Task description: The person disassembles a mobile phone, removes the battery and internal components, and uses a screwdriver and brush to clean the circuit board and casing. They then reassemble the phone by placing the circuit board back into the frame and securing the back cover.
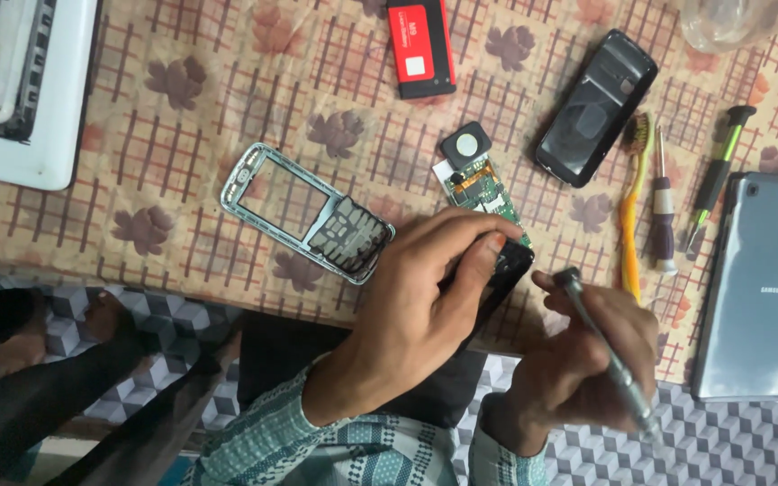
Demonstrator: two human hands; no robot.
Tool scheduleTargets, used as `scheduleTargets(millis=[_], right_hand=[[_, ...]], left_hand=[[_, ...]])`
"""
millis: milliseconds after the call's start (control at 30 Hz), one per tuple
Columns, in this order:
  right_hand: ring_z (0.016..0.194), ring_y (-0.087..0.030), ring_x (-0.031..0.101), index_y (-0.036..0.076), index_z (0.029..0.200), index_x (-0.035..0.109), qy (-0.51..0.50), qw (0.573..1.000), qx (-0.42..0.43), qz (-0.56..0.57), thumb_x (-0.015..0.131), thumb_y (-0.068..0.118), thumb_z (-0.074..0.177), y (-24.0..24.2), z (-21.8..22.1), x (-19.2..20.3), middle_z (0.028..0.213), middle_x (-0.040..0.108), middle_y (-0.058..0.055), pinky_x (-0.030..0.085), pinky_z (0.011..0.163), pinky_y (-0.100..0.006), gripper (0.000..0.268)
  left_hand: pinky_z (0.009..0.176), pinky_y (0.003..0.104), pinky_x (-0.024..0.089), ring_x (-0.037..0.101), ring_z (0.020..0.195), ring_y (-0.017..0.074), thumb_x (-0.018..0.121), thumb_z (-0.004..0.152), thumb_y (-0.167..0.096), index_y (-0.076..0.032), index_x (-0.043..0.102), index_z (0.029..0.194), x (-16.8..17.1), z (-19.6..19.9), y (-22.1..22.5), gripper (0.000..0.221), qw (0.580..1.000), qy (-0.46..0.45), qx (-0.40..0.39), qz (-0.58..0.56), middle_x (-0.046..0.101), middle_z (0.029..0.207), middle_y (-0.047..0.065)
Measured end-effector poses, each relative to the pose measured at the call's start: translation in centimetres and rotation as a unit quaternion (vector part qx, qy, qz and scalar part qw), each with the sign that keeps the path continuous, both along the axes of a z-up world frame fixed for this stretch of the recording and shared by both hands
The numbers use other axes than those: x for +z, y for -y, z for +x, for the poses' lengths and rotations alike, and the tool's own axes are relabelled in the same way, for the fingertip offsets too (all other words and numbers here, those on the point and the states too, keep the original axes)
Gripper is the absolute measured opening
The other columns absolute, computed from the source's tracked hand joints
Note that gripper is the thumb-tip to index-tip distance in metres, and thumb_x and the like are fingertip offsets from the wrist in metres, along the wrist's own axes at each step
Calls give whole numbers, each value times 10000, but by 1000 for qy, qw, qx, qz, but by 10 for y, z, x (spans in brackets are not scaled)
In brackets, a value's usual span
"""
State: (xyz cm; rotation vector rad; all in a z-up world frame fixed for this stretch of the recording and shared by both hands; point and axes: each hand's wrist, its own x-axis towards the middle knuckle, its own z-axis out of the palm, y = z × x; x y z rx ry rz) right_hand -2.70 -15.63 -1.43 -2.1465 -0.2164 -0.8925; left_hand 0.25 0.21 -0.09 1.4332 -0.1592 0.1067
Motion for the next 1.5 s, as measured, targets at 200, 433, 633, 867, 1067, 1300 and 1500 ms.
scheduleTargets(millis=[200,433,633,867,1067,1300,1500], right_hand=[[810,-256,726,-81,1148,652,-31,998,26,57,605,206,1195,-4,-2,5,968,683,-208,616,720,-336,295],[817,-227,743,-44,1144,602,-11,987,-14,159,616,195,1109,-4,7,11,947,694,-168,628,651,-349,241],[804,-210,708,-61,1177,672,-216,944,72,241,729,132,964,-1,-6,31,1008,721,-193,595,710,-309,293],[802,-186,781,-59,1158,707,-326,933,106,108,863,83,765,-2,-7,40,905,783,-133,628,713,-279,446],[741,-157,755,-29,1110,731,-278,956,90,-7,918,200,690,5,-8,39,819,753,-108,562,668,-248,514],[674,-157,728,-32,1103,729,-251,960,116,-33,915,289,672,9,-4,36,765,737,-101,529,620,-257,568],[683,-234,783,-64,1210,644,-240,918,238,207,593,504,1021,22,-6,25,828,735,-224,661,598,-307,601]], left_hand=[[828,310,570,724,953,179,562,1085,-72,5,675,1182,1,0,0,167,1000,-18,-3,-10,728,1067,114],[609,248,409,503,687,70,528,1093,-93,-6,664,1190,-1,-1,-4,188,993,-72,-43,-78,587,837,31],[540,202,343,400,602,-2,485,1127,-147,-32,616,1204,-3,-6,-6,191,982,-125,-75,-117,504,752,-41],[671,195,529,637,788,41,677,1029,-153,-7,550,1164,-1,-10,-4,236,985,-84,-49,-143,665,912,13],[614,185,519,633,773,27,690,997,-89,7,563,1135,-1,-9,-3,211,971,-107,-95,-189,673,921,22],[588,176,463,584,707,10,685,1030,-110,8,591,1071,-5,-9,-1,156,977,-101,-93,-163,659,833,12],[499,194,366,491,592,21,677,1052,-243,-17,572,1149,-16,-3,-9,268,912,-166,-248,-281,574,744,-7]])
